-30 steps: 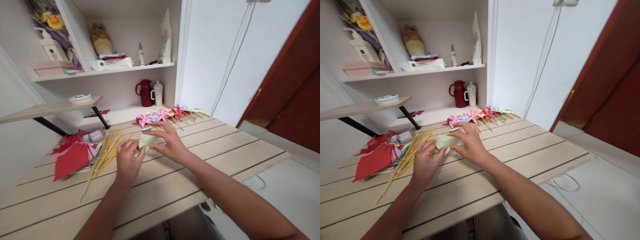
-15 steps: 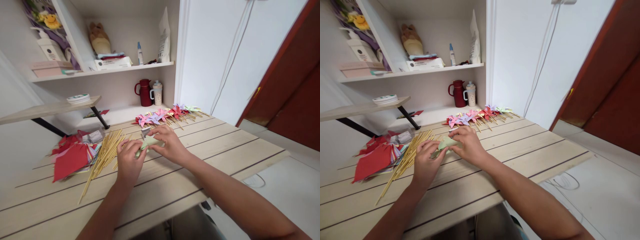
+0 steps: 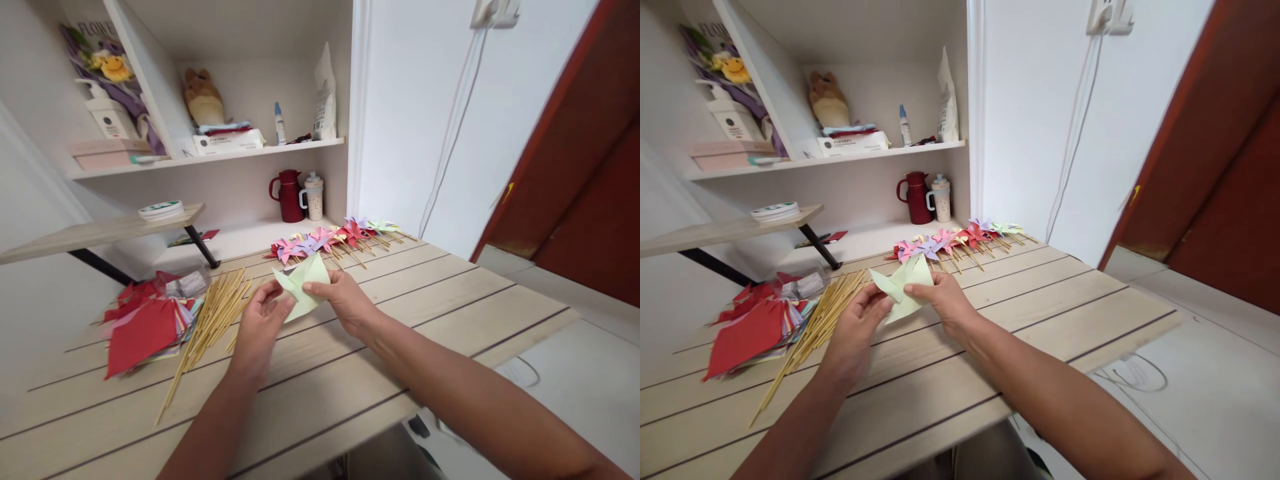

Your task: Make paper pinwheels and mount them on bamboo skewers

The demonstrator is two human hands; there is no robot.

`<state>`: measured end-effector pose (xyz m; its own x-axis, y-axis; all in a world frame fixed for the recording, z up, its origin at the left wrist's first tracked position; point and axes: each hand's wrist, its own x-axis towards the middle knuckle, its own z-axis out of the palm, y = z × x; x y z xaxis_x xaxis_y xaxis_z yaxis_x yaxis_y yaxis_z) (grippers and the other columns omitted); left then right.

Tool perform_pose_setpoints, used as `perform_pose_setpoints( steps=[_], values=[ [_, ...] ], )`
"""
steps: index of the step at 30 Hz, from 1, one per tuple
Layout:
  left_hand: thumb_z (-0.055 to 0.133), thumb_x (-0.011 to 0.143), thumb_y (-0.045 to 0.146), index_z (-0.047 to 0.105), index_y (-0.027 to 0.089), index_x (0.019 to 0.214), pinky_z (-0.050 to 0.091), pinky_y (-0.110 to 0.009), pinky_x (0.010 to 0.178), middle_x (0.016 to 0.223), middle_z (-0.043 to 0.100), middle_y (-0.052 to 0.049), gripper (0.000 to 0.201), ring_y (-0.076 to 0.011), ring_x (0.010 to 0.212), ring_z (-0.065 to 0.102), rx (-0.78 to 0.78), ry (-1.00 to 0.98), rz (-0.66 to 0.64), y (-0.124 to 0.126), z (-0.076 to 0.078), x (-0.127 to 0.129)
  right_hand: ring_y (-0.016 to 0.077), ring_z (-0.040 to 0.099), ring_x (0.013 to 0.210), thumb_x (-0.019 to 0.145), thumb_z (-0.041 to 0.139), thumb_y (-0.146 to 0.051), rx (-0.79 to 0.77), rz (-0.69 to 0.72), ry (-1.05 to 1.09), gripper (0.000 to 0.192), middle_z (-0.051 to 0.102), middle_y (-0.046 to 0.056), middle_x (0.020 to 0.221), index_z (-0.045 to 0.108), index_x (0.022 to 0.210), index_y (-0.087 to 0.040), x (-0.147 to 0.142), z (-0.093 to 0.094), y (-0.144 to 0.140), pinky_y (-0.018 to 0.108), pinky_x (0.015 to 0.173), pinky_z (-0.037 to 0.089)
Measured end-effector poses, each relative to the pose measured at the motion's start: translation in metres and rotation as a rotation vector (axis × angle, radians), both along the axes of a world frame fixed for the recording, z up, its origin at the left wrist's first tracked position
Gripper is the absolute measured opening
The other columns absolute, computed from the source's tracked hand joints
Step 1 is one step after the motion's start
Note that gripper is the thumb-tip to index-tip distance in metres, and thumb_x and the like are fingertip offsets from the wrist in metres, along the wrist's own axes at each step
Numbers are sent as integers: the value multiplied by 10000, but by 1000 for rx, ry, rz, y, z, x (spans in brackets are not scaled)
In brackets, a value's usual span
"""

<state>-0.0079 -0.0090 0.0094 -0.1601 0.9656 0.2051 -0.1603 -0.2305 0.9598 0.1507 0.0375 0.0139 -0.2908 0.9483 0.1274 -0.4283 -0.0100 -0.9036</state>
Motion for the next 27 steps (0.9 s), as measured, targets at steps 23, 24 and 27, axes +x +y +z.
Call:
perform_pose_setpoints(
  steps=[23, 24, 27],
  values=[
    [894, 640, 367, 776, 135, 881, 513, -300, 763, 888, 784, -82, 354, -172, 760, 678, -130, -15, 40, -4, 0, -3, 168, 639, 709, 609, 886, -314, -16, 99, -78, 333, 761, 54, 808, 779, 868, -134, -6, -7, -8, 307, 722, 482],
    [892, 642, 362, 777, 132, 878, 512, -295, 753, 890, 784, -87, 349, -171, 754, 679, -134, -14, 47, -4, 0, -3, 167, 636, 717, 614, 887, -322, -11, 102, -85, 334, 757, 51, 810, 772, 866, -135, -6, -8, -8, 305, 726, 480],
    [887, 646, 334, 776, 118, 888, 520, -294, 726, 889, 785, -105, 342, -179, 740, 693, -162, -53, 56, -3, 0, -3, 164, 626, 741, 672, 858, -363, 19, 113, -99, 322, 742, 43, 843, 737, 882, -152, -7, -10, -7, 303, 735, 474]
  ],
)
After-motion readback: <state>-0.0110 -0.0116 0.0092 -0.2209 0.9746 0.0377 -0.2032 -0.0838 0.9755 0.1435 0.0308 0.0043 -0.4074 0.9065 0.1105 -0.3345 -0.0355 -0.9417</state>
